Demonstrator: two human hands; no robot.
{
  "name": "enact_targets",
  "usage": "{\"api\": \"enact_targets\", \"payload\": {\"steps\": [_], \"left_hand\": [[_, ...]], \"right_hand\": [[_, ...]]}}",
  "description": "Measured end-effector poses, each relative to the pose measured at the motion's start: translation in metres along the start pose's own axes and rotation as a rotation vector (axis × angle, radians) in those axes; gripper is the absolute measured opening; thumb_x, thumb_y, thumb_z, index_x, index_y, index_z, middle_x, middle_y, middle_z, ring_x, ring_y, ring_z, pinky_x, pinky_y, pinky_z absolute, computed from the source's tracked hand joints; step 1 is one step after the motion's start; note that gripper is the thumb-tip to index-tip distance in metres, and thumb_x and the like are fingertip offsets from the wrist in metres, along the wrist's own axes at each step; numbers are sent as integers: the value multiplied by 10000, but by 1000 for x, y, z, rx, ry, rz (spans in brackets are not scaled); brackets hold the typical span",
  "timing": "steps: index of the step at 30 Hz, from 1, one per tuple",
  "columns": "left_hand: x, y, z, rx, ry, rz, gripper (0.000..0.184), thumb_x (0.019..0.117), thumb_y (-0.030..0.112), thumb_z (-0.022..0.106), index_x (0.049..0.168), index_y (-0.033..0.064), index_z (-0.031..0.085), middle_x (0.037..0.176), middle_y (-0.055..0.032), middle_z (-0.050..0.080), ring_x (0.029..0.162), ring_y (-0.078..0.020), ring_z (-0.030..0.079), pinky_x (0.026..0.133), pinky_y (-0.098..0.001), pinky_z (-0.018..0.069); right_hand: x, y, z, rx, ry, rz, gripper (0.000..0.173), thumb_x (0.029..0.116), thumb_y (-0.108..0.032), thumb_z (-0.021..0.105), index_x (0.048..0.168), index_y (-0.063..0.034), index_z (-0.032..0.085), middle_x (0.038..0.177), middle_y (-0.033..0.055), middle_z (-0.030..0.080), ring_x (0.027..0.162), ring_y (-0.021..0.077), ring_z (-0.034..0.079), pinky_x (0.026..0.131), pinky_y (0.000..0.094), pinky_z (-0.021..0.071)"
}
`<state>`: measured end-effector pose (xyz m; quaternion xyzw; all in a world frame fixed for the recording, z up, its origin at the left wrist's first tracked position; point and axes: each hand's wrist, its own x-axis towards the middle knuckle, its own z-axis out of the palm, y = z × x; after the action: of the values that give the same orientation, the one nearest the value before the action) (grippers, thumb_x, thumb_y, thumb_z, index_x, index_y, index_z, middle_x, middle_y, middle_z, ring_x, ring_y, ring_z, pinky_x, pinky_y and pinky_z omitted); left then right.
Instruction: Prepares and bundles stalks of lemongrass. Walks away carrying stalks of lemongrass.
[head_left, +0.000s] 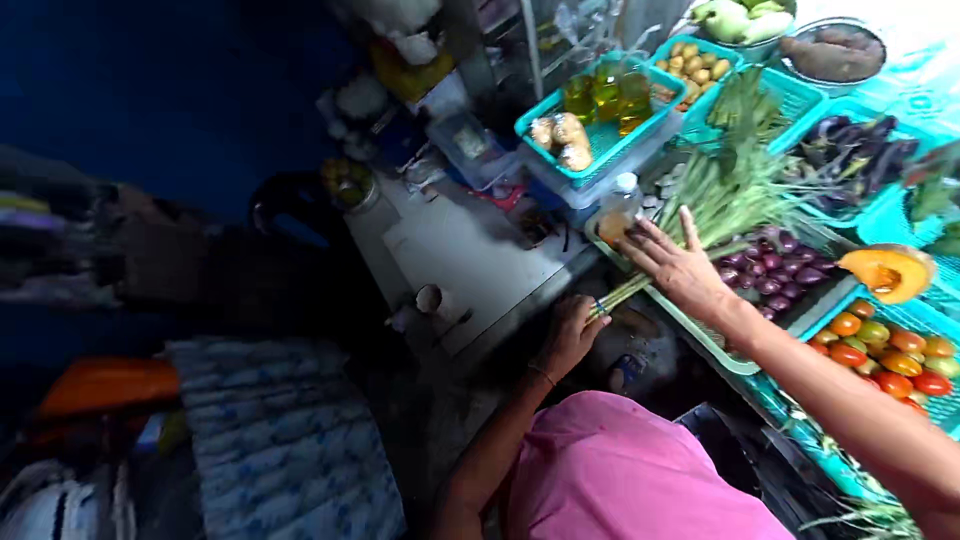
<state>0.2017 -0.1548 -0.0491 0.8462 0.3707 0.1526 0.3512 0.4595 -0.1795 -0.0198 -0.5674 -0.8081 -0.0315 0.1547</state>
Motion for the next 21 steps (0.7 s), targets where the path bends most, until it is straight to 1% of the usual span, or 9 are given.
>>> {"api": "enact_targets", "payload": {"steps": [4, 7, 9, 12, 14, 15, 16, 18, 21], "left_hand": [[-65, -31, -39, -188, 64, 50, 384, 994, 275, 651, 1189, -55, 666, 1121, -187, 698, 1082, -259, 666, 1021, -419, 508], [-113, -65, -69, -265, -22, -38, 386, 992, 293, 658, 1218, -20, 664, 1095, -133, 708, 1015, -192, 668, 1027, -427, 491], [-135, -80, -90, -199, -134, -81, 462, 943, 380, 713, 1250, 36, 677, 1174, -106, 704, 1130, -208, 646, 1141, -530, 368], [-148, -69, -120, -104, -194, -126, 778, 772, 545, 837, 1366, 94, 614, 1326, -83, 665, 1304, -232, 580, 1233, -615, 207], [-153, -53, -129, -252, -76, -159, 819, 746, 507, 868, 1368, 46, 601, 1250, -70, 701, 1216, -181, 627, 1179, -464, 378], [-159, -48, -131, -350, -1, -162, 743, 768, 477, 857, 1309, 23, 626, 1124, -53, 732, 1064, -133, 678, 1021, -375, 524], [-166, -46, -132, -451, 72, -166, 639, 802, 430, 841, 1236, 0, 653, 1007, -52, 738, 922, -103, 697, 876, -328, 585], [-184, -52, -140, -567, 170, -173, 463, 861, 330, 809, 1139, -20, 691, 922, -60, 733, 795, -79, 695, 752, -288, 605], [-214, -77, -158, -587, 194, -174, 341, 895, 241, 775, 1095, -22, 689, 925, -62, 727, 834, -82, 695, 796, -286, 597]], "right_hand": [[19, -20, -29, -116, 23, -129, 400, 836, 91, 715, 1216, -33, 711, 1176, 153, 725, 1356, 423, 526, 1186, 753, 154], [41, -49, -58, -144, -19, -195, 297, 734, 54, 823, 1015, 14, 734, 1001, 198, 717, 1106, 452, 650, 1160, 742, 238], [60, -84, -68, -138, -66, -254, 265, 718, 21, 822, 956, 21, 704, 885, 194, 687, 892, 417, 686, 1113, 692, 356], [86, -163, -73, -132, -142, -281, 166, 778, 11, 770, 915, 1, 676, 820, 182, 664, 800, 398, 675, 975, 642, 483], [101, -222, -74, -164, -203, -288, 102, 822, 27, 733, 896, -12, 675, 812, 177, 650, 789, 386, 663, 857, 600, 522], [107, -248, -72, -171, -215, -307, 89, 824, 43, 717, 866, -16, 666, 787, 167, 635, 754, 371, 652, 768, 566, 528], [112, -270, -70, -166, -234, -324, 92, 818, 56, 712, 844, -14, 658, 772, 162, 618, 730, 362, 639, 693, 535, 512], [121, -300, -67, -171, -282, -333, 114, 794, 71, 732, 835, -12, 665, 780, 164, 618, 735, 357, 637, 663, 517, 502], [136, -316, -66, -224, -432, -322, 128, 821, 47, 704, 933, -12, 682, 844, 169, 647, 823, 366, 663, 728, 523, 515]]}}
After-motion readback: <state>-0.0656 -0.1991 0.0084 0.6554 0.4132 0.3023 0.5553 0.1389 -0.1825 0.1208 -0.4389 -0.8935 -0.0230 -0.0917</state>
